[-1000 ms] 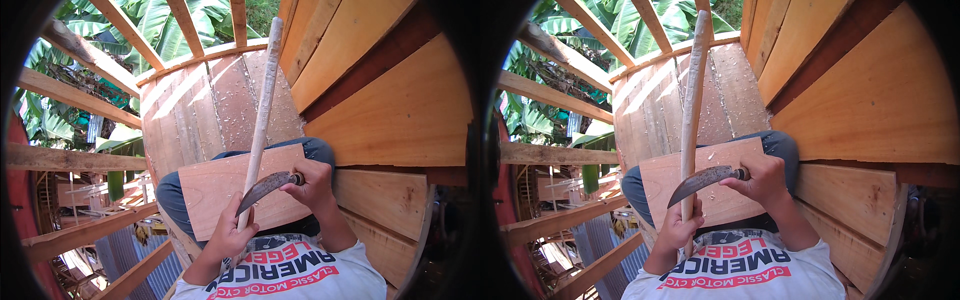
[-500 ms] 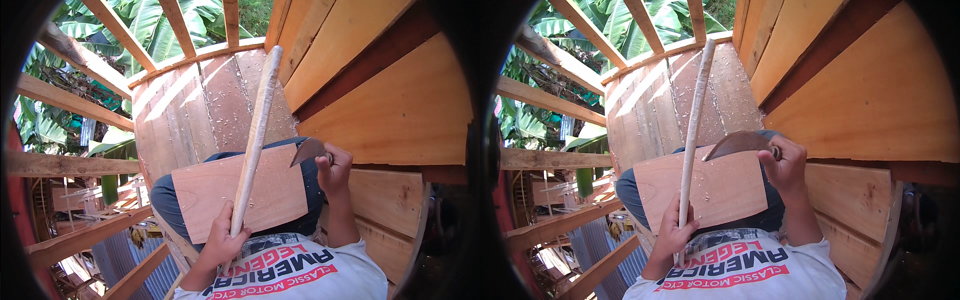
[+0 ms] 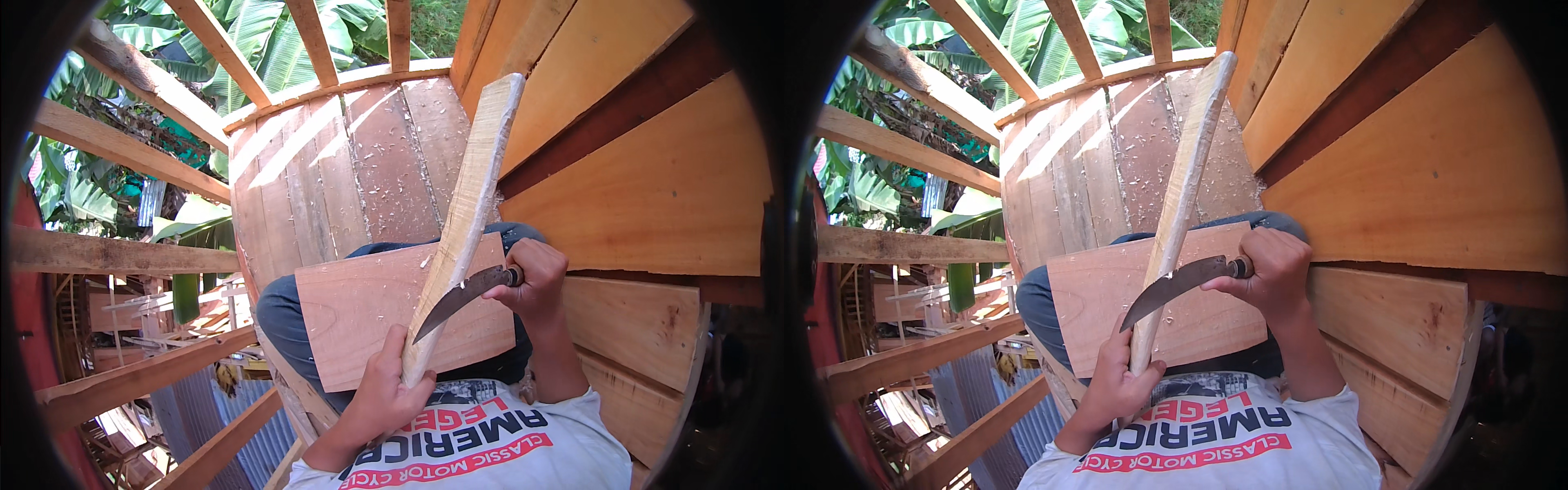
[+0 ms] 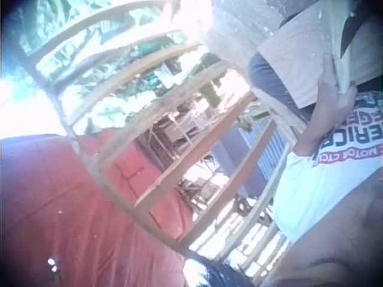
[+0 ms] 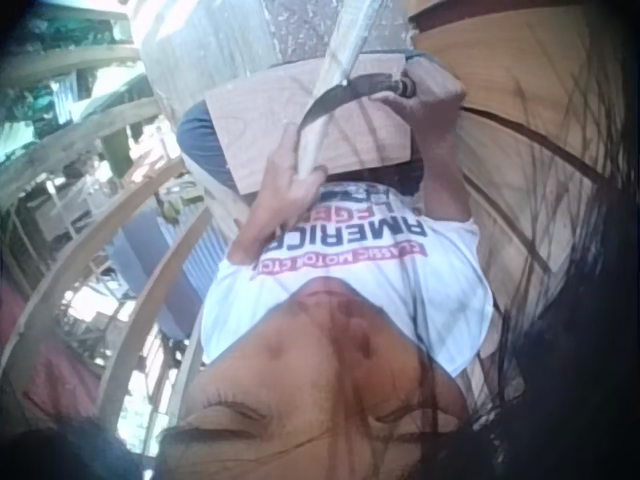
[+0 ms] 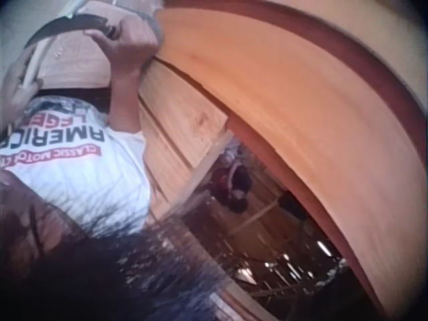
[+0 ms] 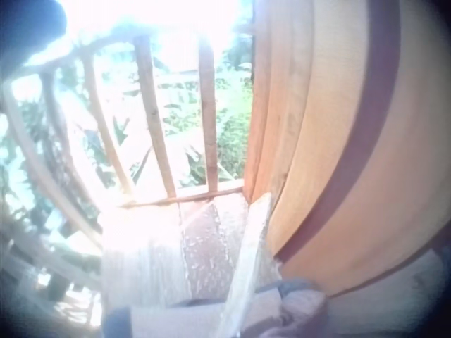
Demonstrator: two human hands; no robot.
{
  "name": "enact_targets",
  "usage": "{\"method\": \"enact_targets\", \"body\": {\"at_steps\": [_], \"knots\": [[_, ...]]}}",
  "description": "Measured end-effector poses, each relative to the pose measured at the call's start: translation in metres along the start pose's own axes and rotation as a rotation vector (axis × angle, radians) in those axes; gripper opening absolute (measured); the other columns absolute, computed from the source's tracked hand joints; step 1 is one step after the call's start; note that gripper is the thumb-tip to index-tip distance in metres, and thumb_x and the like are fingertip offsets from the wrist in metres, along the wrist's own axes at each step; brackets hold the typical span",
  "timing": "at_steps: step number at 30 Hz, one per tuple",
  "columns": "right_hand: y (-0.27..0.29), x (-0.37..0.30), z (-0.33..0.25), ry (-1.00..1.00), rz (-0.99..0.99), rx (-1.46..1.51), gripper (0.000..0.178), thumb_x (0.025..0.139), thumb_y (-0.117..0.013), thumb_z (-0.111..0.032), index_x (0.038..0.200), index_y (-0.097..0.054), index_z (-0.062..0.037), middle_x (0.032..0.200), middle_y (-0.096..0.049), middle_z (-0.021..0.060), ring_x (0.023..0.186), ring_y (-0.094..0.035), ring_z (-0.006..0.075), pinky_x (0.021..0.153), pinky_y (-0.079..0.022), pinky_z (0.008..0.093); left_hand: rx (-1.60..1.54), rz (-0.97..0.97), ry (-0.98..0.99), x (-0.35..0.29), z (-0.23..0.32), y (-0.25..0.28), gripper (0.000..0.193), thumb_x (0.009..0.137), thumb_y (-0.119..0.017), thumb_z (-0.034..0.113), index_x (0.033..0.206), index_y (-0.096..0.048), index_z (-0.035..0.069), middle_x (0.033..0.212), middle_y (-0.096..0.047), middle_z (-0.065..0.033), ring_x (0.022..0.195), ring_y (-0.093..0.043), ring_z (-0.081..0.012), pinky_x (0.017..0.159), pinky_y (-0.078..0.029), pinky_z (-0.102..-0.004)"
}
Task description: The person sits on the floor of a wooden structure and uses a curved knife to shave and shape a long piece of wood. They hold the wood on their lap and repeatedly scrape the surface to remove thin shavings, gradually refining the wood's shape.
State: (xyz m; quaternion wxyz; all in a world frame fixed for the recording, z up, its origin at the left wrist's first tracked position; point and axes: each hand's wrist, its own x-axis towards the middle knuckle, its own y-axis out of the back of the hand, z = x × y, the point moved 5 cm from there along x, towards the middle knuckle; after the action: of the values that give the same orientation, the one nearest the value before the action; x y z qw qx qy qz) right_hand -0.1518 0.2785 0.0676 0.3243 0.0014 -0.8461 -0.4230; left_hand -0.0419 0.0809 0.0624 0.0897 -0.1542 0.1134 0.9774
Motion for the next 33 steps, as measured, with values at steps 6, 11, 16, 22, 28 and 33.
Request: {"method": "enact_targets", "body": {"at_steps": [6,11,16,22,28,33], "knots": [[-0.011,0.0,-0.002,0.012,-0.031,-0.007,0.07,0.064,-0.066,-0.071,0.052,-0.039,-0.008,0.048,-0.035,0.0065,0.041,-0.044,0.0243,0.041,-0.033,0.0344,0.01,0.036,0.044,-0.002,-0.008,0.005,0.038,0.075,-0.061,0.004,0.106,-0.041,0.0,0.073,-0.054,-0.0189,0.064,-0.057,-0.0251,0.058,-0.044,-0.0344],[-0.036,-0.018,-0.023,-0.106,-0.191,0.139,0.062,0.072,-0.068,-0.064,0.053,-0.046,-0.0084,0.048,-0.044,0.0079,0.041,-0.05,0.0253,0.04,-0.037,0.0336,0.028,0.028,0.072,0.0,-0.026,0.014,0.038,0.075,-0.062,0.004,0.107,-0.042,-0.001,0.074,-0.053,-0.0165,0.066,-0.055,-0.022,0.059,-0.044,-0.0323],[-0.032,-0.016,-0.011,-0.116,-0.163,0.081,0.059,0.074,-0.067,-0.061,0.057,-0.051,-0.0074,0.048,-0.045,0.0081,0.042,-0.051,0.0256,0.04,-0.037,0.0333,-0.066,0.01,0.265,-0.002,-0.018,0.013,0.045,0.073,-0.063,0.003,0.116,-0.049,-0.003,0.093,-0.053,-0.0175,0.082,-0.056,-0.021,0.07,-0.044,-0.0309],[-0.031,-0.015,-0.027,-0.031,-0.184,0.15,0.056,0.077,-0.068,-0.057,0.057,-0.051,-0.0073,0.048,-0.045,0.009,0.042,-0.051,0.0262,0.04,-0.037,0.0337,-0.039,0.03,0.15,0.005,-0.015,0.013,0.042,0.075,-0.061,0.003,0.113,-0.045,-0.003,0.079,-0.054,-0.0155,0.072,-0.056,-0.0218,0.066,-0.045,-0.0327],[-0.034,-0.019,-0.023,-0.005,-0.188,0.239,0.056,0.078,-0.067,-0.056,0.058,-0.049,-0.0071,0.049,-0.044,0.0093,0.043,-0.051,0.0263,0.042,-0.038,0.0343,0.007,0.013,0.007,0.007,-0.017,0.006,0.042,0.075,-0.062,0.003,0.113,-0.044,-0.002,0.077,-0.052,-0.0134,0.072,-0.054,-0.0171,0.063,-0.043,-0.0309],[-0.04,-0.021,-0.014,-0.121,-0.149,0.282,0.055,0.077,-0.069,-0.054,0.057,-0.048,-0.007,0.048,-0.043,0.0086,0.042,-0.05,0.0261,0.042,-0.038,0.0341,-0.083,0.019,0.055,0.011,-0.021,0.002,0.033,0.071,-0.064,-0.002,0.098,-0.045,0.003,0.072,-0.044,0.0,0.065,-0.044,-0.0084,0.057,-0.036,-0.0238]]}}
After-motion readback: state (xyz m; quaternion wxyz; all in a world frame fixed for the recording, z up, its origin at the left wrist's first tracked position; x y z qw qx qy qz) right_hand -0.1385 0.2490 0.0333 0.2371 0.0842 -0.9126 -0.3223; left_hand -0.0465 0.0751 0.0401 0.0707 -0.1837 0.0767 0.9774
